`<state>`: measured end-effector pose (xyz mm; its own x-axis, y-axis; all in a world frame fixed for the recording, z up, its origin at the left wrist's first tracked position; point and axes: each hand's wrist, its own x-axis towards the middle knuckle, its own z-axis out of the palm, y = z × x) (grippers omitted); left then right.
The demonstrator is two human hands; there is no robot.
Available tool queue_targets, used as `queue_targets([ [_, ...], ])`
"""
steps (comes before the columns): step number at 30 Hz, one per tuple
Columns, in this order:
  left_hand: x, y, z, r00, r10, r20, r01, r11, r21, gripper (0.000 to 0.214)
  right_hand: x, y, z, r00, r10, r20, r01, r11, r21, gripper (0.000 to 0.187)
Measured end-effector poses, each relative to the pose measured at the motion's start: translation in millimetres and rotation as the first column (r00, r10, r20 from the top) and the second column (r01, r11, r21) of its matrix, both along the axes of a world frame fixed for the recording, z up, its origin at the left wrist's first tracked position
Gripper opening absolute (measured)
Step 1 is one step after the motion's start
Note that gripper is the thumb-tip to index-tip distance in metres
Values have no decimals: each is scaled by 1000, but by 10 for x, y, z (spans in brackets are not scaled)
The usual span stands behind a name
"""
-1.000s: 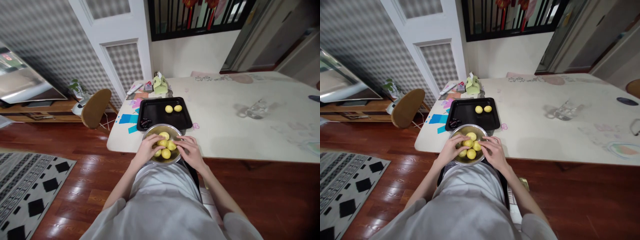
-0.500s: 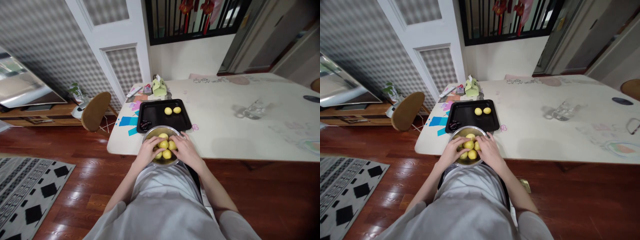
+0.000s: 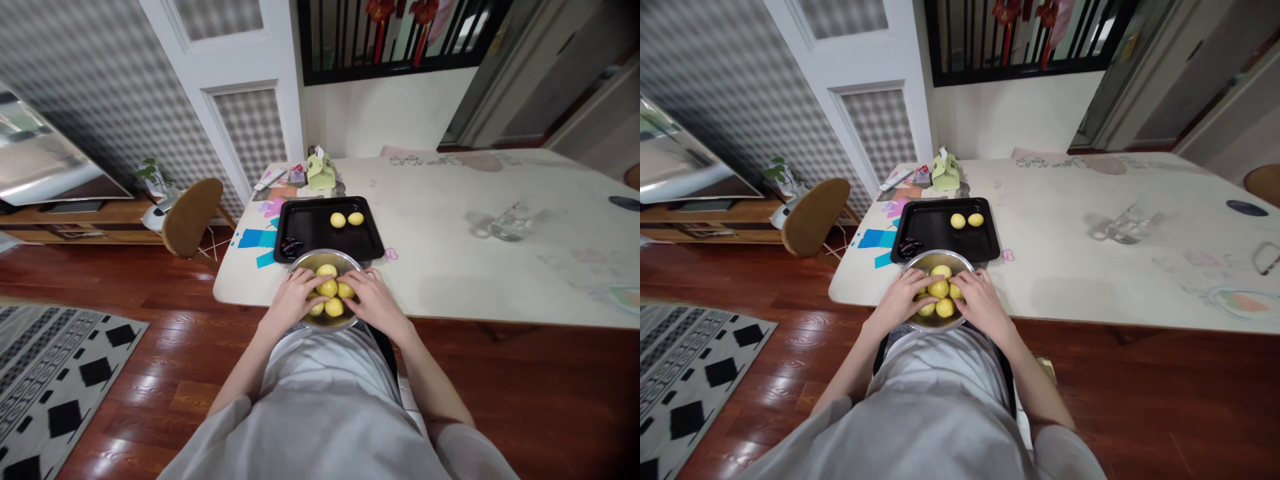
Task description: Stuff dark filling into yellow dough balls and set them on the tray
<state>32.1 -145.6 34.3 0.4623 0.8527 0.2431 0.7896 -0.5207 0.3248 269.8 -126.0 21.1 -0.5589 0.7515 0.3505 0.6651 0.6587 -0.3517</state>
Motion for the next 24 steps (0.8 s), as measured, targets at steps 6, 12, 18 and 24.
queue_targets([
  [6,18,34,-37,994,12,107,-7,999,-47,41,-28,46,-16,1000,-18,4,18,999,-43,31],
  [12,52,5,-120,988,58,146,-53,998,-39,43,-10,94,-7,999,26,-42,-27,999,-44,29],
  [18,81,-47,-192,974,75,213,-71,997,-26,48,-26,102,-26,996,45,-73,-51,995,-81,33],
  [24,93,-85,-266,958,84,273,-88,996,2,50,-58,66,-41,983,77,-165,-96,989,-113,51],
])
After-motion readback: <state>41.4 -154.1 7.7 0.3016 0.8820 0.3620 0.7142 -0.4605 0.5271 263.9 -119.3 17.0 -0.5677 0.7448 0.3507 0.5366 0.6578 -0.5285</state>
